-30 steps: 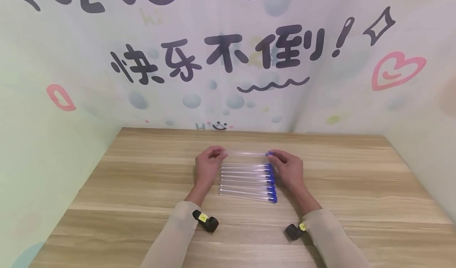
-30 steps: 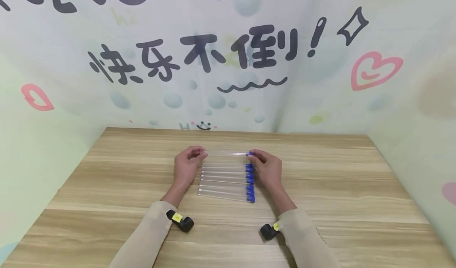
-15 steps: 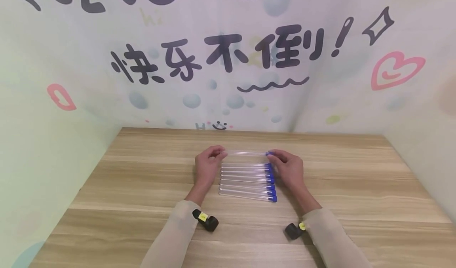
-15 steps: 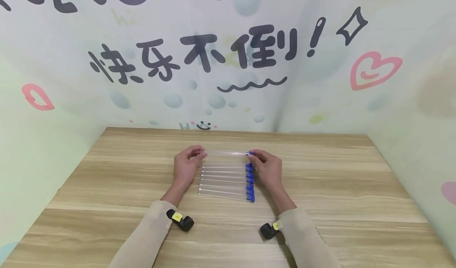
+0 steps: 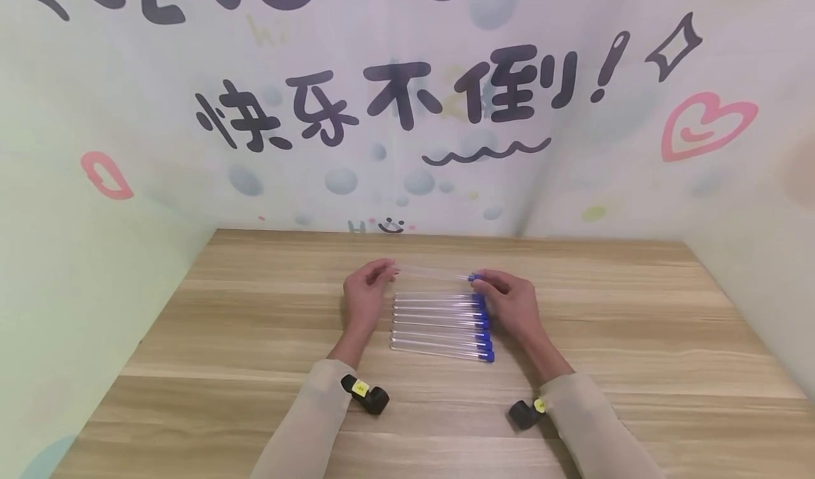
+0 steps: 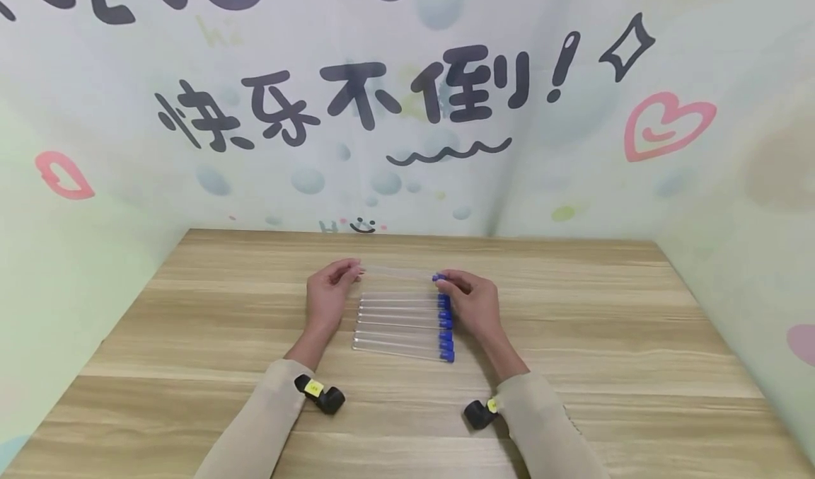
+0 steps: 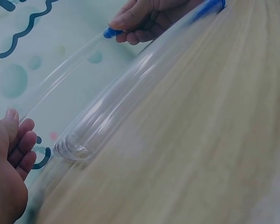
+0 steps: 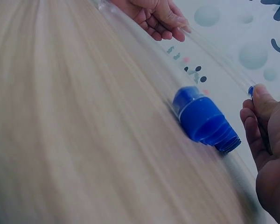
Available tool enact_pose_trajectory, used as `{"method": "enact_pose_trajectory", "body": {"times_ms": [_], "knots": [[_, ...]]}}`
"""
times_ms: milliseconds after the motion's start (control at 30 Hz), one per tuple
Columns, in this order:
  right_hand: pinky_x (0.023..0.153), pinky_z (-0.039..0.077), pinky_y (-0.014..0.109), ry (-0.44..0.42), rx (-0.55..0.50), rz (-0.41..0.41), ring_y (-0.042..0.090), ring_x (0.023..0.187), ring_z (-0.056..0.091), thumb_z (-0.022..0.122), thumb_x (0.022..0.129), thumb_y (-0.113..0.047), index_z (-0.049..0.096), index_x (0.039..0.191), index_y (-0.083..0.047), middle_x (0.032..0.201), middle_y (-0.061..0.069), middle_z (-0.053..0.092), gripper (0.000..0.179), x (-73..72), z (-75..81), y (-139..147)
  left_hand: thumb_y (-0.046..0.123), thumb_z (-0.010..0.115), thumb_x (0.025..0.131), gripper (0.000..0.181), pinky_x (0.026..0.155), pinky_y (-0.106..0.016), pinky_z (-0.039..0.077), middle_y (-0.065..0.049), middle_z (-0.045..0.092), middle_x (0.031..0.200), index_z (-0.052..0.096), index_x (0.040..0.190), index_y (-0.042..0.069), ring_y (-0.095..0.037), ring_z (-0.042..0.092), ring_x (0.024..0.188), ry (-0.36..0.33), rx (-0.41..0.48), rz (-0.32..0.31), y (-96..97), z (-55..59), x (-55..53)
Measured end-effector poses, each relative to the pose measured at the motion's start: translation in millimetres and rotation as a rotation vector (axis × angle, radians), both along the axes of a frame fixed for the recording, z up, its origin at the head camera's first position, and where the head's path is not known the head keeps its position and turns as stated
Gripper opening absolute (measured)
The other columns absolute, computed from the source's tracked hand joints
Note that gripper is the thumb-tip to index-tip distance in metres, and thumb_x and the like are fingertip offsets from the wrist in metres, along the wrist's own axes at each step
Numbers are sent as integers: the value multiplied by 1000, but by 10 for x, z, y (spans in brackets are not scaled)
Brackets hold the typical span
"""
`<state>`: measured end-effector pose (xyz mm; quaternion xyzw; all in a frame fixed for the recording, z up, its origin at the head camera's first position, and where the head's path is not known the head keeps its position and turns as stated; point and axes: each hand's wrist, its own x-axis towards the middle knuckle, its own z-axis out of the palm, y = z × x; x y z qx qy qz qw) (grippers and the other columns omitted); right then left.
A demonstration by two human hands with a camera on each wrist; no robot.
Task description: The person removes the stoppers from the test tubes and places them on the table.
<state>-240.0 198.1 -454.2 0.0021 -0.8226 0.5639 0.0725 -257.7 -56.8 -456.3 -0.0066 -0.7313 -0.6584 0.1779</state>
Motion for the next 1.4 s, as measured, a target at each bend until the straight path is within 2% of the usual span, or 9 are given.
{"method": "enact_pose_trajectory", "body": {"times_ms": [267, 433, 633, 900, 1033, 1233, 1400], "knots": [[81, 47, 25, 18, 32, 22, 15, 94, 62, 71, 86, -37, 71, 108, -11, 102, 2, 71, 34, 4, -8, 1, 6, 70, 85, 15, 73, -30, 53, -6, 72, 90, 71, 100, 6, -21, 66, 80, -50, 15, -37, -23, 0, -4], [81, 48, 25, 45, 37, -1, 15, 94, 63, 70, 87, -35, 71, 107, -10, 102, 3, 71, 32, -2, -18, 5, 10, 71, 85, 14, 71, -27, 53, -2, 72, 88, 72, 99, 9, -16, 66, 79, -74, -30, -43, -18, -29, -7], [80, 48, 22, 53, 22, -55, 15, 93, 65, 71, 87, -33, 71, 107, -10, 102, 4, 71, 30, -6, -15, 12, 12, 74, 84, 15, 74, -26, 53, -2, 71, 92, 72, 98, 9, -16, 67, 85, -26, -34, -63, -11, -33, -1], [82, 48, 24, 0, -9, -36, 16, 94, 65, 71, 85, -37, 71, 108, -11, 104, 4, 70, 35, -17, -10, 39, 16, 75, 83, 16, 75, -27, 53, -2, 70, 91, 72, 97, 10, -17, 66, 85, 22, -14, -81, -18, -5, 13], [82, 47, 26, -9, 7, -32, 16, 95, 63, 70, 87, -37, 70, 109, -12, 104, 3, 70, 33, -26, -20, 46, 17, 75, 83, 17, 74, -27, 53, -2, 70, 90, 72, 98, 10, -17, 67, 83, 6, -16, -83, -19, 6, 18], [75, 47, 26, 27, 70, -22, 18, 89, 59, 66, 91, -31, 68, 108, -11, 101, 4, 68, 26, -35, -40, 41, 21, 74, 84, 16, 73, -28, 52, 3, 70, 91, 73, 99, 15, -14, 65, 84, -52, -90, -75, -20, -9, 13], [74, 48, 25, 81, 95, -9, 18, 88, 60, 64, 93, -25, 67, 107, -9, 99, 6, 68, 21, -38, -43, 43, 17, 73, 85, 17, 77, -28, 51, 3, 69, 94, 73, 101, 14, -14, 63, 88, -22, -121, -61, -7, -4, 18]]}}
